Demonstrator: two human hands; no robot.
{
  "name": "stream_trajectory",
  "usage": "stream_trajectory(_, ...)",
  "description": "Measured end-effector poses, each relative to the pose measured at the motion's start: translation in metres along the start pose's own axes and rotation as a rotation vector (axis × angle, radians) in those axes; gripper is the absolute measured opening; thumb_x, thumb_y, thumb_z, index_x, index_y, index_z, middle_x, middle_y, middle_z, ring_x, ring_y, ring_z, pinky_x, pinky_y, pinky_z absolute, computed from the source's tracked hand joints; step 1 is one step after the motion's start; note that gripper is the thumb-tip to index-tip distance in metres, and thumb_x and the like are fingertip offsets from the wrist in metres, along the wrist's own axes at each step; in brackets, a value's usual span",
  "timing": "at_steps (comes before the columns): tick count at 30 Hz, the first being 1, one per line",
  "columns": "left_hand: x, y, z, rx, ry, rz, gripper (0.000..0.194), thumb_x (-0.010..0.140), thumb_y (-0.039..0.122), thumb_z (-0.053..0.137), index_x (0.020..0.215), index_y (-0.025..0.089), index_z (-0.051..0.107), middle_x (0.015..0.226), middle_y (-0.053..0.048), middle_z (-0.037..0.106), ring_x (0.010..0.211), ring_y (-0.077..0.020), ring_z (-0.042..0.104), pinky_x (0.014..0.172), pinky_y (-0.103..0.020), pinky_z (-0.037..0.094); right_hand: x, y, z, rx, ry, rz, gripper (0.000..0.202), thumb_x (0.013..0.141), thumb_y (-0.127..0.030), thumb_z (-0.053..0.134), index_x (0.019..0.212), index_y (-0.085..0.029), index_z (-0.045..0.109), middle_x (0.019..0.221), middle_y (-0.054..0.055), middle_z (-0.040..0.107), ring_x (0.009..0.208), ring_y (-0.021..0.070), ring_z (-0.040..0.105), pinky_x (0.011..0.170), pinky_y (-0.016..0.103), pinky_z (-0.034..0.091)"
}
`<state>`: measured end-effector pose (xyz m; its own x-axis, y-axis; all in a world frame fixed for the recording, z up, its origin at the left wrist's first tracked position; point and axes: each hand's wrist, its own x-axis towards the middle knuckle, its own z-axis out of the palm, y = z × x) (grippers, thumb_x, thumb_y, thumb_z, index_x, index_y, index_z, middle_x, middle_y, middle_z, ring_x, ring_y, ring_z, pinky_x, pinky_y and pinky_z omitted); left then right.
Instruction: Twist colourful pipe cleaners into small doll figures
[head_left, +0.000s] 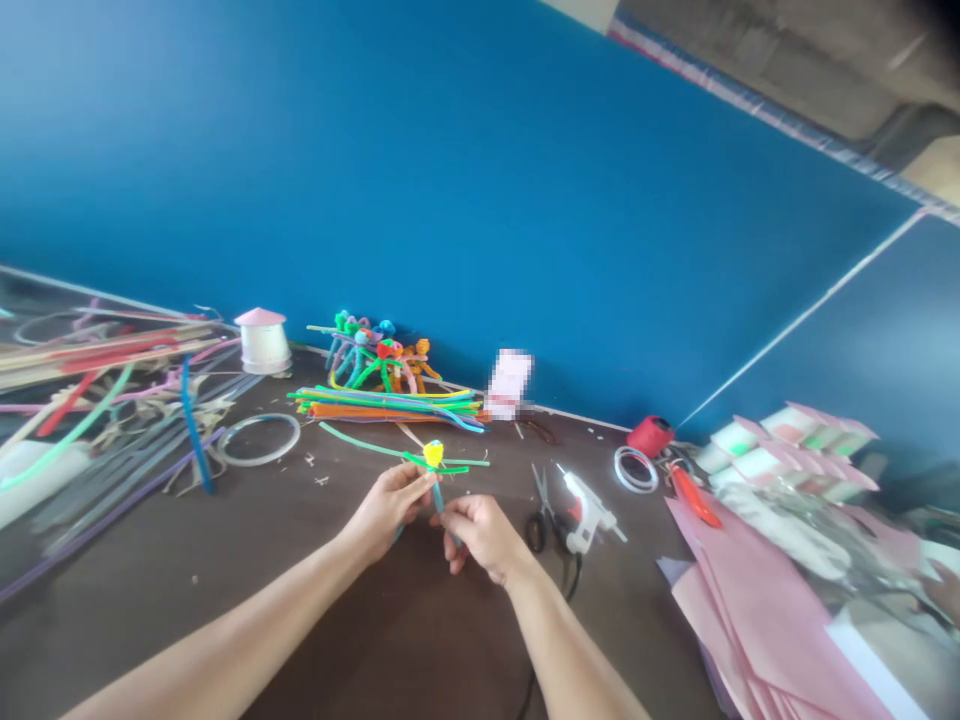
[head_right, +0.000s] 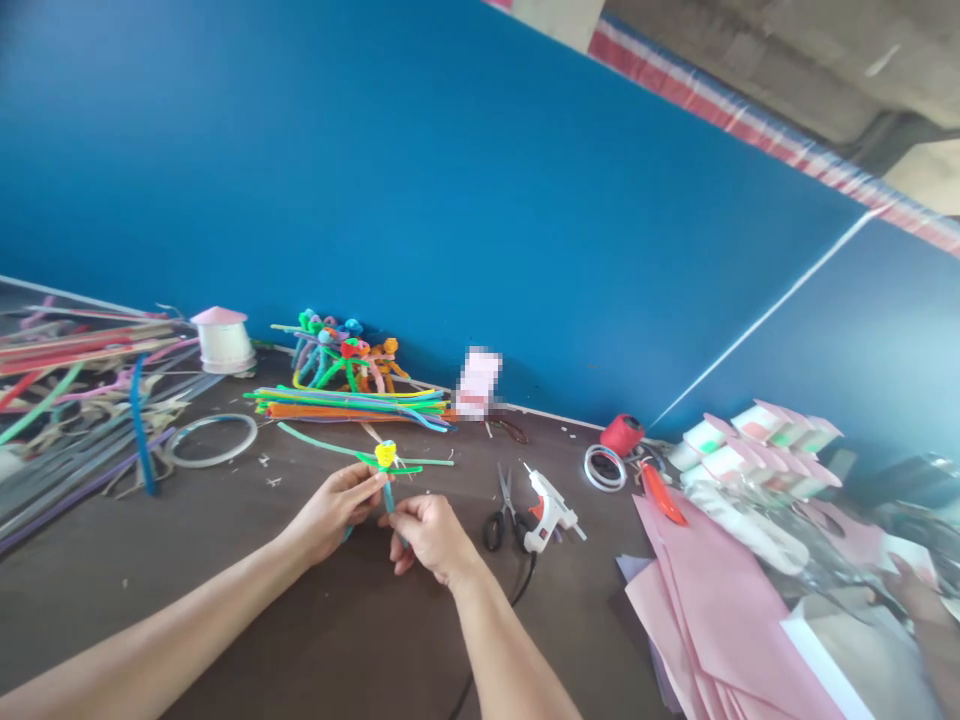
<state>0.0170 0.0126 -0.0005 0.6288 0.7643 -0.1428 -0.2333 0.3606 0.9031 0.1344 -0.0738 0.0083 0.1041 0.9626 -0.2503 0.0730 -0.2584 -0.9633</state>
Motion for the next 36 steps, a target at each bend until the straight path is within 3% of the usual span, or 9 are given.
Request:
stream_trajectory(3,0.003,-0.001,-0.003,-0.046,0.001,-0.005,0.028,0.062,0.036,0.066,0.064,0.013,0.050,0.051,0.004,0.048,0.035,-0.0003,0.028,0.035,-0.016,0.015,-0.005,-0.013,-0.019,-0.199,0.089,-0.036,0.031,0.074,-0.041,0.051,0.081,-0.013,0.063,0.056,0.002,0.062,0.042,0.0100,0.056,0.041,0.018,0.038)
stream_trajectory(6,0.005,-0.001,-0.005,-0.115,0.013,-0.021,0.027,0.060,0.033,0.069,0.065,0.012,0.051,0.054,0.004,0.048,0.040,-0.0021,0.036,0.037,-0.015,0.022,-0.019,-0.032,-0.055,-0.537,0.455,-0.119,0.028,0.072,-0.042,0.052,0.081,-0.017,0.062,0.075,0.005,0.067,0.056,0.0144,0.062,0.052,0.023,0.043)
stream_trajectory(8,0.006,0.000,-0.005,-0.125,0.026,-0.020,0.027,0.059,0.032,0.070,0.064,0.012,0.053,0.052,0.005,0.044,0.041,-0.0027,0.037,0.037,-0.015,0.024,-0.033,-0.039,-0.082,-0.737,0.664,-0.024,0.031,0.073,-0.048,0.048,0.075,-0.020,0.061,0.073,0.004,0.067,0.060,0.0168,0.062,0.055,0.025,0.043)
stream_trajectory(10,0.006,-0.001,-0.005,-0.104,0.023,-0.021,0.025,0.059,0.032,0.069,0.064,0.012,0.055,0.051,0.006,0.043,0.041,-0.0032,0.037,0.037,-0.016,0.026,-0.047,-0.037,-0.105,-0.877,0.782,0.145,0.038,0.072,-0.056,0.043,0.072,-0.021,0.059,0.071,0.004,0.066,0.063,0.0196,0.063,0.057,0.027,0.043)
stream_trajectory(13,0.007,-0.002,-0.006,-0.078,-0.004,-0.001,0.021,0.061,0.028,0.068,0.066,0.011,0.058,0.050,0.005,0.045,0.043,-0.0042,0.039,0.040,-0.016,0.030,-0.064,-0.018,-0.125,-1.001,0.802,0.401,0.048,0.068,-0.065,0.039,0.068,-0.020,0.058,0.074,0.008,0.066,0.071,0.0248,0.062,0.063,0.033,0.043)
stream_trajectory(17,0.008,-0.005,-0.007,-0.088,-0.034,0.001,0.018,0.060,0.021,0.068,0.072,0.010,0.061,0.055,0.001,0.051,0.045,-0.0055,0.043,0.041,-0.018,0.034,-0.070,0.005,-0.129,-0.994,0.871,0.557,0.058,0.065,-0.070,0.036,0.075,-0.018,0.059,0.084,0.015,0.065,0.079,0.0298,0.061,0.066,0.037,0.044)
stream_trajectory(24,0.008,0.000,-0.011,-0.245,0.032,-0.140,0.011,0.067,0.012,0.058,0.077,0.011,0.061,0.065,-0.004,0.060,0.053,-0.0115,0.055,0.049,-0.024,0.045,-0.072,0.015,-0.126,-0.926,0.906,0.571,0.052,0.067,-0.065,0.038,0.077,-0.019,0.060,0.084,0.014,0.066,0.078,0.0290,0.062,0.063,0.035,0.045)
stream_trajectory(31,0.009,0.002,-0.012,-0.237,-0.137,-0.151,0.019,0.063,0.007,0.064,0.081,0.011,0.063,0.073,-0.004,0.061,0.056,-0.0080,0.055,0.055,-0.020,0.046,-0.071,0.027,-0.125,-0.904,1.000,0.565,0.046,0.070,-0.059,0.038,0.085,-0.022,0.060,0.087,0.012,0.065,0.078,0.0277,0.062,0.063,0.035,0.045)
stream_trajectory(36,0.012,-0.001,-0.014,-0.253,-0.161,-0.134,0.019,0.062,0.006,0.065,0.080,0.012,0.061,0.070,-0.003,0.061,0.060,-0.0093,0.057,0.057,-0.019,0.046,-0.072,0.029,-0.125,-0.869,1.055,0.535,0.046,0.071,-0.058,0.038,0.087,-0.022,0.060,0.089,0.012,0.065,0.080,0.0283,0.061,0.065,0.035,0.044)
